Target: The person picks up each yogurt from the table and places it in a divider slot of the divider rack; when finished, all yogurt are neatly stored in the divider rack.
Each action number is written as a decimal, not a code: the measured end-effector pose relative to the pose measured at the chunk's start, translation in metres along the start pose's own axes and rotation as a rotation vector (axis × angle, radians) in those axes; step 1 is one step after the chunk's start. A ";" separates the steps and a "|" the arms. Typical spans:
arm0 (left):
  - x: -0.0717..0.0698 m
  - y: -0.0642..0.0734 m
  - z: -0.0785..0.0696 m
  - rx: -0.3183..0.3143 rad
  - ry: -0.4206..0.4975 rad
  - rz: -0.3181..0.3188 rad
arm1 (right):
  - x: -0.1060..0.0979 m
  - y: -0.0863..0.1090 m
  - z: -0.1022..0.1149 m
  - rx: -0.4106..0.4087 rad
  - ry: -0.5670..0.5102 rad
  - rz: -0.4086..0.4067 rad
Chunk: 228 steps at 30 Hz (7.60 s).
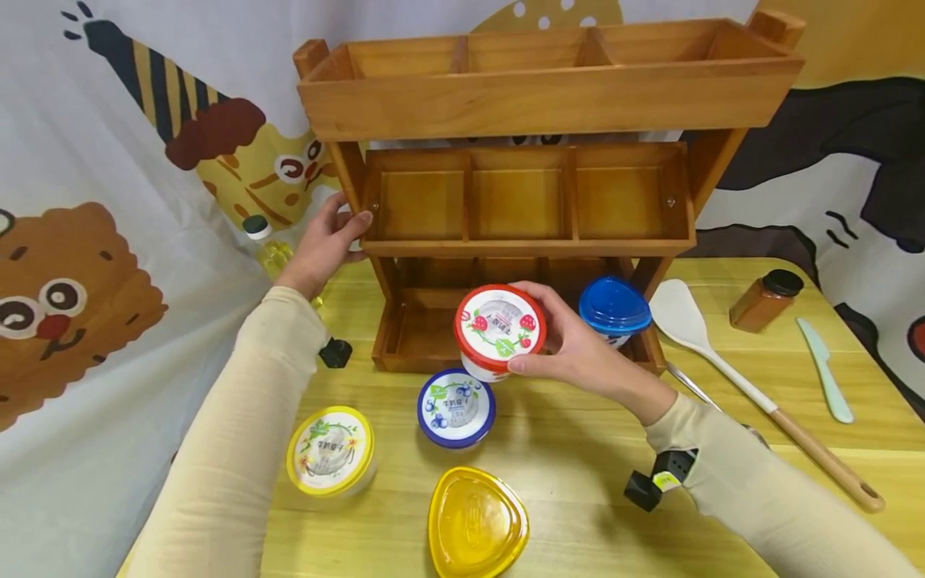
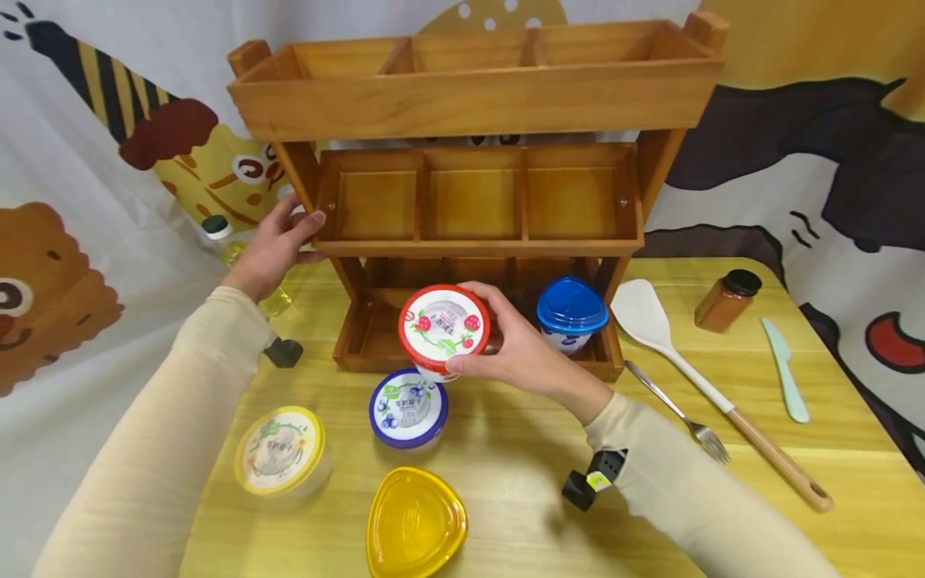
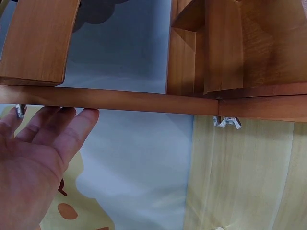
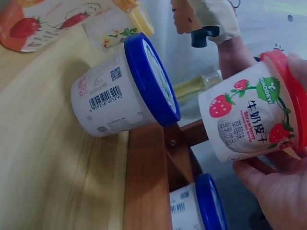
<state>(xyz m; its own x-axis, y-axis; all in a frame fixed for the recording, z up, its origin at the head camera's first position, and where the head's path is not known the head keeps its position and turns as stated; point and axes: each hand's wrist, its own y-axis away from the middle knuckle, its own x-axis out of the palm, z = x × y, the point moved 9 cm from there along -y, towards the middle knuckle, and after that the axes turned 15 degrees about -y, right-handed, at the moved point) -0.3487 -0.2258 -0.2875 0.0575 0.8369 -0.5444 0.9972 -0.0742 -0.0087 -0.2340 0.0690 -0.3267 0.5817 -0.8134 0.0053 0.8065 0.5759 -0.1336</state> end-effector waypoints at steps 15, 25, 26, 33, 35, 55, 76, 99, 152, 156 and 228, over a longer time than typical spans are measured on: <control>-0.002 0.000 -0.002 0.015 -0.012 -0.027 | 0.024 -0.054 -0.023 0.088 -0.061 -0.029; 0.000 -0.001 0.000 0.015 -0.018 -0.032 | 0.028 -0.082 -0.038 0.117 -0.070 -0.071; 0.000 -0.001 0.001 0.016 -0.016 -0.032 | 0.028 -0.085 -0.040 0.122 -0.066 -0.075; 0.000 -0.001 0.001 0.017 -0.012 -0.039 | 0.027 -0.100 -0.050 0.129 -0.053 -0.094; 0.000 -0.001 0.002 0.014 -0.012 -0.041 | 0.028 -0.104 -0.053 0.135 -0.053 -0.099; 0.000 -0.001 0.003 0.007 -0.012 -0.042 | 0.037 -0.117 -0.083 0.172 0.097 -0.184; -0.001 0.000 0.001 0.004 -0.035 -0.035 | 0.046 -0.121 -0.092 0.128 0.335 -0.152; 0.000 -0.001 0.001 0.004 -0.001 -0.038 | 0.048 -0.105 -0.057 0.117 0.370 -0.153; -0.001 0.000 0.000 0.002 -0.013 -0.037 | 0.041 0.010 -0.048 0.000 0.176 0.210; 0.000 0.000 0.001 -0.003 -0.010 -0.037 | 0.043 0.011 -0.058 0.014 0.151 0.216; -0.001 0.001 0.002 -0.010 -0.030 -0.034 | 0.028 0.026 -0.035 -0.056 0.023 0.047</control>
<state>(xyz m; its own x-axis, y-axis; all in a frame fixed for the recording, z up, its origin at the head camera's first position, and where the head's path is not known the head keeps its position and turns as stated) -0.3475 -0.2278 -0.2887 0.0219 0.8223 -0.5687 0.9990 -0.0398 -0.0192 -0.2007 0.0580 -0.3644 0.6154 -0.7878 -0.0249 0.7712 0.6083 -0.1879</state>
